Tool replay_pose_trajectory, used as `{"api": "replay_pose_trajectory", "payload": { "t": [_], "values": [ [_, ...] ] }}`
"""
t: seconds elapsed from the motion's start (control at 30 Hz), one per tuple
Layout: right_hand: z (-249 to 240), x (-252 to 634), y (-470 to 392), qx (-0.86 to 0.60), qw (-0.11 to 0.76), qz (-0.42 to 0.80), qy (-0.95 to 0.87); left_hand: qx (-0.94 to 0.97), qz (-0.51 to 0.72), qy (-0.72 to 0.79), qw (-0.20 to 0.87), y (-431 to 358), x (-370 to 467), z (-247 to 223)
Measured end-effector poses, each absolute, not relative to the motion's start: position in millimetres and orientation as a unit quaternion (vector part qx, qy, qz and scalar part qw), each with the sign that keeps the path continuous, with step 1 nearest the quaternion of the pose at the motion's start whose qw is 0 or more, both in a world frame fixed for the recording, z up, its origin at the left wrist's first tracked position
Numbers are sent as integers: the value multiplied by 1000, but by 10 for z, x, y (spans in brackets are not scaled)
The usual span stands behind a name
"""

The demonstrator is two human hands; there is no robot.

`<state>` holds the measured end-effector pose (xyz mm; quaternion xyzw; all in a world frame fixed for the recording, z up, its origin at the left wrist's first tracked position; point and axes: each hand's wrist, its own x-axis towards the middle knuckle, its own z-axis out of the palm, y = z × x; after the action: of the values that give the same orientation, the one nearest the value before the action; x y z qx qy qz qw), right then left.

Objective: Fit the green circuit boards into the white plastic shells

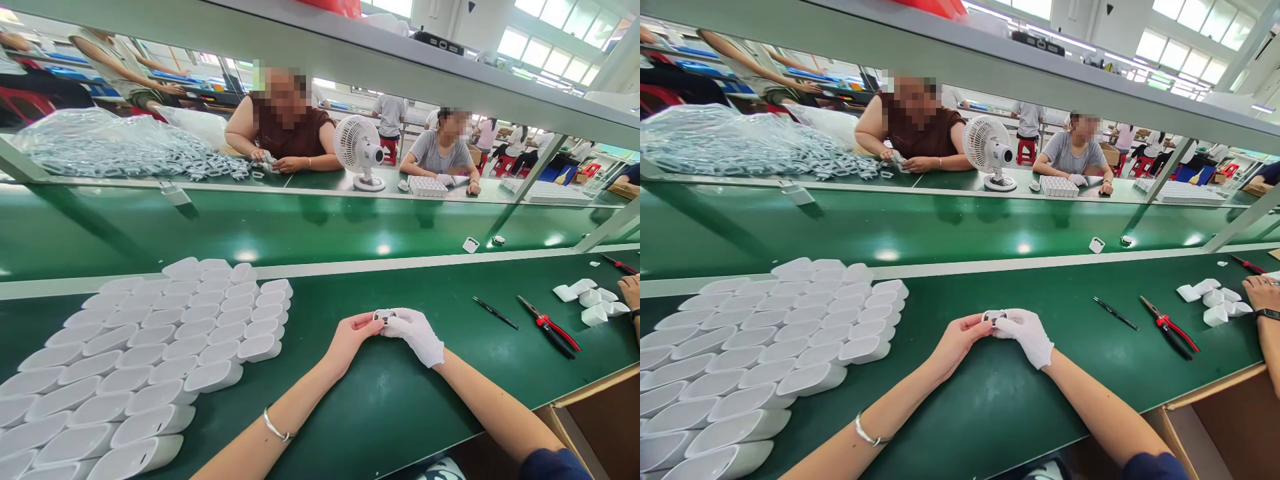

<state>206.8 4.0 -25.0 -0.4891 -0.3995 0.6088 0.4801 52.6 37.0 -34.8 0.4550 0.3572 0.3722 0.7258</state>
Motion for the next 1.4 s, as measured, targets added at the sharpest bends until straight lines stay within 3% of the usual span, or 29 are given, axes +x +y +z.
{"api": "replay_pose_trajectory", "payload": {
  "t": [0.53, 0.8, 0.87, 0.93, 1.0, 1.03, 1.17, 1.4],
  "values": [
    [-171, 2053, -8, -531, 480, 572, -402, 466, 370, 381, 708, 353, 528, -369],
    [-200, 2096, 35, -551, 438, 524, -479, 408, 373, 421, 719, 357, 538, -335],
    [-153, 2235, 53, -589, 463, 427, -507, 389, 374, 435, 721, 352, 538, -325],
    [-72, 2522, 48, -662, 464, 228, -543, 374, 380, 443, 721, 343, 539, -313],
    [6, 2936, -9, -753, 393, 4, -527, 364, 388, 447, 719, 333, 541, -301],
    [31, 3164, -62, -801, 350, -42, -484, 361, 393, 448, 717, 328, 543, -296],
    [6, 3899, -337, -865, 265, 13, -426, 363, 405, 453, 707, 315, 548, -290],
    [34, 3689, -215, -811, 311, 91, -487, 398, 428, 457, 671, 293, 577, -321]
  ]
}}
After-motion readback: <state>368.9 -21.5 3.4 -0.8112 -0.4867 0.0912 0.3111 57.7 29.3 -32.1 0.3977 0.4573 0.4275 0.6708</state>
